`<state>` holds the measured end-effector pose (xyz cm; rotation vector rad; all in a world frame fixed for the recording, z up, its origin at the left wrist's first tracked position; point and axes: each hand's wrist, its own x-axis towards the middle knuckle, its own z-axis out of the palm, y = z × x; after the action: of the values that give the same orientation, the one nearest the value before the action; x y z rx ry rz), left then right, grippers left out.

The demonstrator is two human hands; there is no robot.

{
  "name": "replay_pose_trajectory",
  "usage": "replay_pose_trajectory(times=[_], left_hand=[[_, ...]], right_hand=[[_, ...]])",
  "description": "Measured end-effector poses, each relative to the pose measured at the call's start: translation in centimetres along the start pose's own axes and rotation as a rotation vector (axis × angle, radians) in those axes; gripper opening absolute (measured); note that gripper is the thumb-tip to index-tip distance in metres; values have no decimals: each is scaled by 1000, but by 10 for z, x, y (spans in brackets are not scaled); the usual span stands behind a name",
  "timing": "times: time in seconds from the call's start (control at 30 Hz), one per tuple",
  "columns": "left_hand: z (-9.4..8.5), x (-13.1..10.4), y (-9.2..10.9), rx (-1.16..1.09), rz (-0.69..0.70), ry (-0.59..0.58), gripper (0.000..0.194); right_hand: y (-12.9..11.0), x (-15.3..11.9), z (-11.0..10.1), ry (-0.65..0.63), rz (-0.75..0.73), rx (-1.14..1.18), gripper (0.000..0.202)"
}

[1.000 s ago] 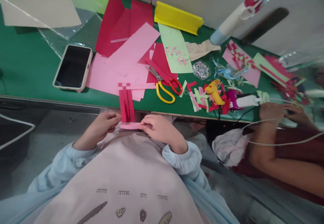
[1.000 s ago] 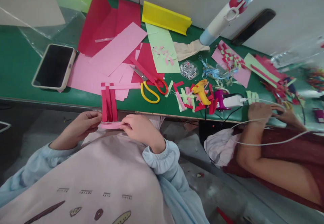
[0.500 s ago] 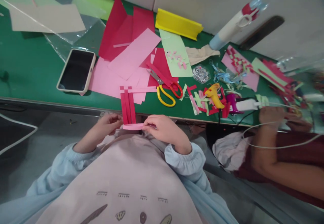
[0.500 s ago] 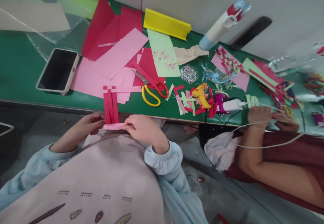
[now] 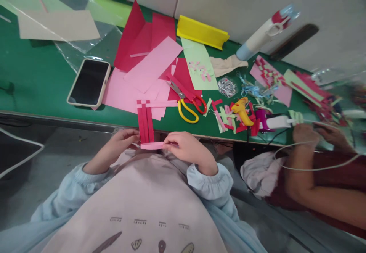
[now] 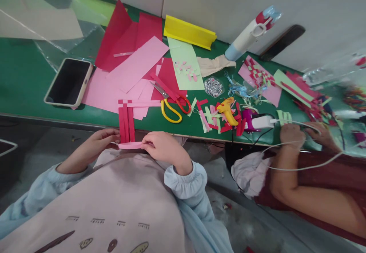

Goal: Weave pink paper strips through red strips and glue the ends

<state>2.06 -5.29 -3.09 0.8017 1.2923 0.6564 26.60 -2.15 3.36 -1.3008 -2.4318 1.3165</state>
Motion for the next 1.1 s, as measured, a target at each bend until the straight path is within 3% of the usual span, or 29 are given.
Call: replay_pose_trajectory(times=[0.17, 0.57, 0.8, 1.1], left_hand=[[-4, 0, -4, -45, -17, -39, 19], [-1, 3, -6, -195, -82, -81, 29], [6, 5, -5, -97, -61, -84, 34], [11, 4, -1, -121, -63, -86, 16]], right_hand=[[2, -1, 1, -17, -10, 9, 14], [7, -3, 3, -26, -8, 23, 14], [12, -5, 6, -38, -9, 70, 14], [17, -10, 2, -1, -53, 103, 15]])
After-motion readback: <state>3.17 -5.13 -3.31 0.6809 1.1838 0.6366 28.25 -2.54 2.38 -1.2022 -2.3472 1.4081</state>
